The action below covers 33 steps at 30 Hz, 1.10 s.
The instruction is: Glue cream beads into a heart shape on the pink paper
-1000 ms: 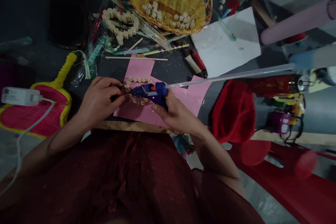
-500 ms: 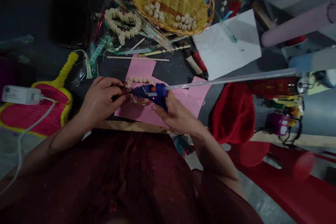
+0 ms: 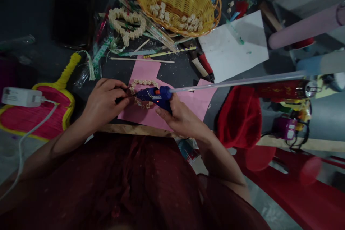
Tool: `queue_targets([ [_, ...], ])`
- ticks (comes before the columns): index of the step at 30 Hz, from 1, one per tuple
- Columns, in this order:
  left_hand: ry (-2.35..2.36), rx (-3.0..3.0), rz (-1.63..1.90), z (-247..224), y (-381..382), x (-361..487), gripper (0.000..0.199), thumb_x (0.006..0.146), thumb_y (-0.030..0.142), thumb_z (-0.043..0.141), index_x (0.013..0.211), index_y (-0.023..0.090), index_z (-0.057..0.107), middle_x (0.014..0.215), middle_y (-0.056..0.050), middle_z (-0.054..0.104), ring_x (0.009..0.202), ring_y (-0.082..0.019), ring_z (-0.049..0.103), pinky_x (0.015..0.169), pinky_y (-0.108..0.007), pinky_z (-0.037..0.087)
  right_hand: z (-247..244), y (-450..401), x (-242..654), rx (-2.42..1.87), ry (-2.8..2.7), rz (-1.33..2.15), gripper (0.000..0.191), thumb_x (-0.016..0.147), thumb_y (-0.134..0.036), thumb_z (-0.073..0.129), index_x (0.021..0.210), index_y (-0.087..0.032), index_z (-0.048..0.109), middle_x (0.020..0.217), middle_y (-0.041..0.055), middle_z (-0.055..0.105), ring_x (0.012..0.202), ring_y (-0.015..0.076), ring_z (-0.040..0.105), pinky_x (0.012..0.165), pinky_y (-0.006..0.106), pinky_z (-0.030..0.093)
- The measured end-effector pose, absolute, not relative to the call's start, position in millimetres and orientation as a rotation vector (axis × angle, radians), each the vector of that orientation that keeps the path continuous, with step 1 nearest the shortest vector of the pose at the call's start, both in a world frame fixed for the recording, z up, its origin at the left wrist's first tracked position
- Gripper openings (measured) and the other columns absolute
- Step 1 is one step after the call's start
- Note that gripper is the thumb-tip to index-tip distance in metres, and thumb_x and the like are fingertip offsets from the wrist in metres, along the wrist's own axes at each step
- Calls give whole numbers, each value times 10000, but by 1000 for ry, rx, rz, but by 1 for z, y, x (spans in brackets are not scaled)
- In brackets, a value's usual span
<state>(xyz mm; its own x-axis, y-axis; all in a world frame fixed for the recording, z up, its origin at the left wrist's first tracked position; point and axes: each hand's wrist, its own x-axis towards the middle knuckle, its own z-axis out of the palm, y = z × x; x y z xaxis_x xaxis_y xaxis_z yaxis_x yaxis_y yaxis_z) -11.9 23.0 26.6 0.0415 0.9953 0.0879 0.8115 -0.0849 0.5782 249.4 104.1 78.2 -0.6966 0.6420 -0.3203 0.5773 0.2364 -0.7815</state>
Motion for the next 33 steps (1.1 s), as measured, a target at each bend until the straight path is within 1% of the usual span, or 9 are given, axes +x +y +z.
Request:
queue_targets([
  [8, 1832, 1934, 666, 28, 23, -11, 215, 953, 233, 602, 792, 227, 743, 1089, -68, 746, 1061, -258, 667, 1028, -489, 497, 76, 108, 255, -1181, -2453, 1424, 491, 1043, -568, 514, 1403, -236, 478, 1192, 118, 665, 1091, 291, 670, 968, 486, 607],
  [14, 1830, 1938, 673, 28, 24, -11, 221, 954, 242, 609, 782, 229, 747, 1070, -67, 747, 1049, -262, 667, 1017, -498, 498, 81, 107, 254, -1190, -2319, 1535, 475, 1028, -567, 561, 1379, -256, 485, 1240, 113, 653, 1131, 289, 661, 965, 491, 617],
  [18, 1829, 1965, 694, 27, 24, -10, 216, 967, 257, 623, 792, 217, 744, 1069, -77, 746, 1057, -264, 671, 1002, -484, 500, 79, 103, 257, -1184, -2025, 1833, 473, 1035, -562, 579, 1378, -267, 444, 1149, 76, 682, 946, 209, 691, 747, 373, 639],
  [21, 1834, 1964, 677, 25, 23, -12, 190, 965, 255, 635, 823, 215, 755, 1083, -84, 745, 1064, -274, 671, 1003, -494, 500, 75, 100, 262, -1185, -1891, 1910, 505, 1027, -543, 615, 1400, -264, 421, 1134, 66, 695, 801, 156, 669, 609, 295, 584],
  [24, 1835, 1954, 674, 26, 22, -13, 204, 984, 296, 630, 833, 226, 749, 1070, -75, 738, 1056, -269, 671, 995, -480, 510, 75, 97, 264, -1188, -1787, 1948, 500, 1007, -555, 640, 1360, -272, 428, 1152, 63, 697, 672, 113, 622, 516, 258, 519],
  [26, 1860, 1944, 705, 31, 22, -12, 214, 1009, 351, 618, 879, 238, 745, 1076, -72, 727, 1060, -262, 669, 986, -458, 522, 76, 94, 262, -1170, -1730, 1948, 438, 1002, -576, 636, 1268, -280, 452, 1130, 45, 688, 614, 92, 584, 485, 251, 488],
  [29, 1908, 1957, 760, 45, 20, -2, 196, 1004, 414, 640, 1046, 253, 744, 1140, -95, 706, 1112, -287, 653, 1007, -472, 516, 77, 89, 258, -1153, -1649, 1927, 393, 999, -594, 629, 1164, -286, 449, 1082, 25, 677, 589, 86, 549, 460, 248, 457],
  [31, 1903, 2000, 765, 56, 20, 6, 246, 993, 417, 658, 1160, 251, 728, 1190, -120, 689, 1155, -316, 637, 1032, -502, 496, 76, 86, 257, -1141, -1608, 1928, 404, 995, -603, 629, 1166, -292, 436, 1036, 14, 675, 584, 91, 536, 453, 249, 440],
  [33, 1904, 2027, 786, 64, 19, 14, 268, 992, 402, 654, 1201, 246, 715, 1201, -134, 681, 1159, -328, 631, 1036, -525, 482, 74, 83, 258, -1124, -1603, 1935, 414, 998, -616, 613, 1187, -294, 433, 918, -17, 660, 580, 102, 532, 469, 255, 442],
])
